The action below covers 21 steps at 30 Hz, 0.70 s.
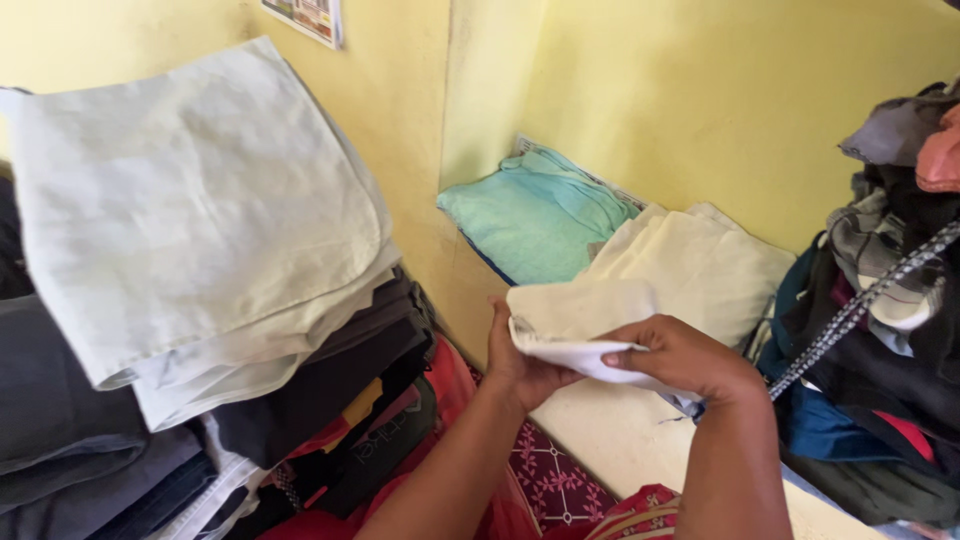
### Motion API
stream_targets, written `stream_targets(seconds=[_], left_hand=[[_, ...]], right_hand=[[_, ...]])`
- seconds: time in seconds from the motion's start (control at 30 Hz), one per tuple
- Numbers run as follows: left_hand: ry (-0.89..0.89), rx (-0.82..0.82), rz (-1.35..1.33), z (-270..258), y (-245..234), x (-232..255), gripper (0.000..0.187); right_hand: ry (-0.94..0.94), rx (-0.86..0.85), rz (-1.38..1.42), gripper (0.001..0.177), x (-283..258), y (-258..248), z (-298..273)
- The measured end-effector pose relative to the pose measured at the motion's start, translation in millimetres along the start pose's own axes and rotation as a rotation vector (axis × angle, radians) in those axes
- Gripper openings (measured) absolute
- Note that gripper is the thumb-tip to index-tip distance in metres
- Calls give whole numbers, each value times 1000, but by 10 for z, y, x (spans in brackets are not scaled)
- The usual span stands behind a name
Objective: The person folds various garments including jeans, shirts, and towels by hand and stacks them neatly on a surface. The person handles each item individually, smoothing and aligning edges before placing them in a growing pile.
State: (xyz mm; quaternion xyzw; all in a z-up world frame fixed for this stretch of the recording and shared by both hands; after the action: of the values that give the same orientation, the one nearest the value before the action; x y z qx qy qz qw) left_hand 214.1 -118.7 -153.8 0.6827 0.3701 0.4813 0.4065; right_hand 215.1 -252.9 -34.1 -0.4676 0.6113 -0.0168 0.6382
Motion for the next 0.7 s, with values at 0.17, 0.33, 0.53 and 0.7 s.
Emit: stream_targets(seconds=[0.17,0.33,0.53,0.7], left_hand=[[-19,24,-5,255,-236,176,28],[272,-61,249,30,47,575,34],[469,-22,425,-762,603,1030,53],[565,-138,485,-1328,963,1234,55]], right_hand=[[-118,-75,47,41,-272,88,-81],[-258,-60,54,55,-513,39,-183],[-583,74,451,64,-816,-134,-305],[-405,529,833,46,-582,-221,64]])
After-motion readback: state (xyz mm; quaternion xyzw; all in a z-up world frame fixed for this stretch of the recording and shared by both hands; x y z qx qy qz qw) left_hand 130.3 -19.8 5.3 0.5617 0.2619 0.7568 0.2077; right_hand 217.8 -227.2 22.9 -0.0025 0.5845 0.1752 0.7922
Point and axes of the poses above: each hand's wrist, its own z-axis towards the middle knuckle, its own y-axis out of the palm, x = y × z, the point moved 8 cm from there along z, towards the middle knuckle, and after that the axes turned 5 degrees about x, right-handed, at the moved point
